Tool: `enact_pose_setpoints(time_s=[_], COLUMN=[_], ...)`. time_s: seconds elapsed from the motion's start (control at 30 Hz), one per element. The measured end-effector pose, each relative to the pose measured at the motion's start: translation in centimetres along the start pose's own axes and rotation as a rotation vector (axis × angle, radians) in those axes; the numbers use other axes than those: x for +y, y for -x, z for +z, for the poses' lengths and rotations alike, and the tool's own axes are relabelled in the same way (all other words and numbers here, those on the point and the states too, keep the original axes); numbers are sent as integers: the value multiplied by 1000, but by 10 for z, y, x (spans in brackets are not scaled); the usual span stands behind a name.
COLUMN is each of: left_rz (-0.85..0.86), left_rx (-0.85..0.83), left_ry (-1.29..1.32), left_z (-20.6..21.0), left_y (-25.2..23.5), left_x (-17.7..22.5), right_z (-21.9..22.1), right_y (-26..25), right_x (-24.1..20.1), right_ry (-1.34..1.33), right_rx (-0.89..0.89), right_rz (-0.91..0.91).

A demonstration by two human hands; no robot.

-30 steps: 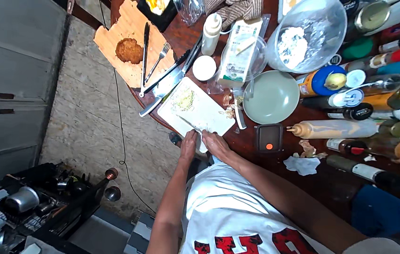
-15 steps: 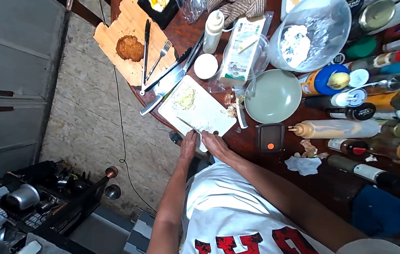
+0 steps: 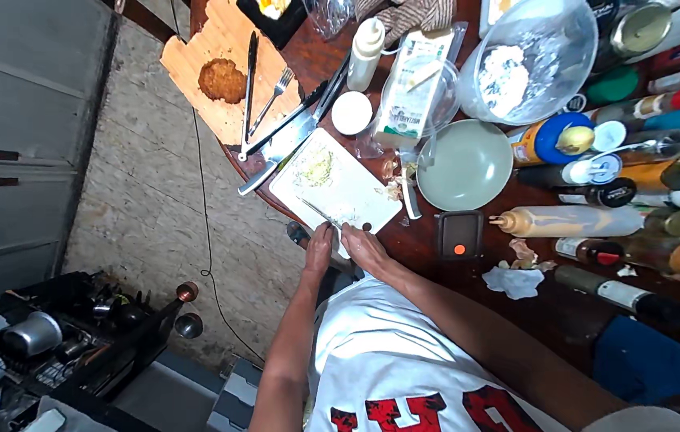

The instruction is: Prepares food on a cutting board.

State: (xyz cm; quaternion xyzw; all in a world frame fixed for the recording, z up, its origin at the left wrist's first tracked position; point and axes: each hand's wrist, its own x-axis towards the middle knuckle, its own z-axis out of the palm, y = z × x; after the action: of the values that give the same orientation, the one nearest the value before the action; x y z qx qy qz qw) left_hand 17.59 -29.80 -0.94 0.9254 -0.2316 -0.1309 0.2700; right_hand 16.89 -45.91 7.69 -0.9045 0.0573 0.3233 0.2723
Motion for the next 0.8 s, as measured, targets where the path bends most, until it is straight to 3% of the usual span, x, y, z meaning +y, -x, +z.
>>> enact_pose_setpoints(time_s=[0.8], left_rz=[-50], left_rx=[29], left_ry=[-22], left_z=[-4], left_y=[6], left_x=[4], right_z=[11], right_y=[-7], right_x=[0], right_ry=[-25], right_rx=[-22], right_rz=[1])
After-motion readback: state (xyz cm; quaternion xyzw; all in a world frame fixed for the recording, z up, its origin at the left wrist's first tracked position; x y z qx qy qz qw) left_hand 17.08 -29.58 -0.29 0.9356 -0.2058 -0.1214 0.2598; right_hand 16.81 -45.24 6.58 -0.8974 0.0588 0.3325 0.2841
